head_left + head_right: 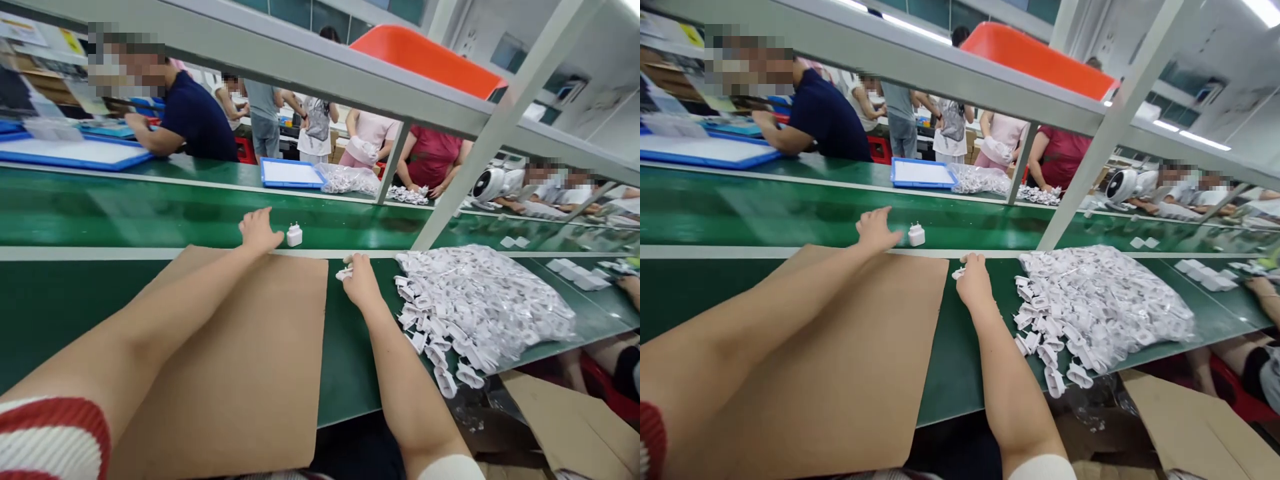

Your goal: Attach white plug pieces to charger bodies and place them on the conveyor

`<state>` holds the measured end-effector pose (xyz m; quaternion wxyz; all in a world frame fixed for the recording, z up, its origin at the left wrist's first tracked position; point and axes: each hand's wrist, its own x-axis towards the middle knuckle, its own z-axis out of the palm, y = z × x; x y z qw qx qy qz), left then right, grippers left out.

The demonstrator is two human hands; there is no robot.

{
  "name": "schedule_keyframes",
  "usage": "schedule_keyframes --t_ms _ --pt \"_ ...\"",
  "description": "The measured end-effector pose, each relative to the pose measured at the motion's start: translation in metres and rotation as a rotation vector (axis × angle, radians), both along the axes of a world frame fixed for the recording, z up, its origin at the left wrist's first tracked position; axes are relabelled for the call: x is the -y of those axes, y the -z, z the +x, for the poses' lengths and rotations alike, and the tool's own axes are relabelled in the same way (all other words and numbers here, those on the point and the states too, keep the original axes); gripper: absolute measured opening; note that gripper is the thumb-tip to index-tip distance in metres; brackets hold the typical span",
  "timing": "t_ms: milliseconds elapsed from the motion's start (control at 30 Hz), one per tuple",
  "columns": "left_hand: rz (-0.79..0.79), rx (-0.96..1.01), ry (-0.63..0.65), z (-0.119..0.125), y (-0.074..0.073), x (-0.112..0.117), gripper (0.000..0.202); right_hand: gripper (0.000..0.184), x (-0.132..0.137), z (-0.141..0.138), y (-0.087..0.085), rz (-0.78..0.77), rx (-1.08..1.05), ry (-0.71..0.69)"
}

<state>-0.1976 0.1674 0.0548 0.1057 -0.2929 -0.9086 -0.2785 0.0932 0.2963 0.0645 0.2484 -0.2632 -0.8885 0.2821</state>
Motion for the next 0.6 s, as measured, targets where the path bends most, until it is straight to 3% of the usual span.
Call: schedule_keyframes --t_ms 100,200,300,433,600 --pt "-0.063 0.157 -0.015 -0.029 -0.002 0.028 0.098 0.034 0.003 -0.007 0.003 -0.146 -0.090 -0.049" --pt "-0.092 0.243 0.102 -0.043 0.002 0.052 0.075 0.031 0.010 -0.014 0.004 -0.300 -0.151 -0.148" --pt "-0.053 0.208 0.098 -0.039 0.001 0.069 0.054 0.037 0.019 -0.021 0.004 -0.482 -0.239 -0.224" --pt "0.042 0.071 0.104 -0.004 -0.008 0.087 0.041 0.053 0.030 -0.023 -0.001 -0.726 -0.308 -0.316" --pt "0.195 0.120 0.380 0.081 -0.004 0.098 0.040 0.046 0.040 -0.021 -0.007 -0.873 -0.322 -0.418"
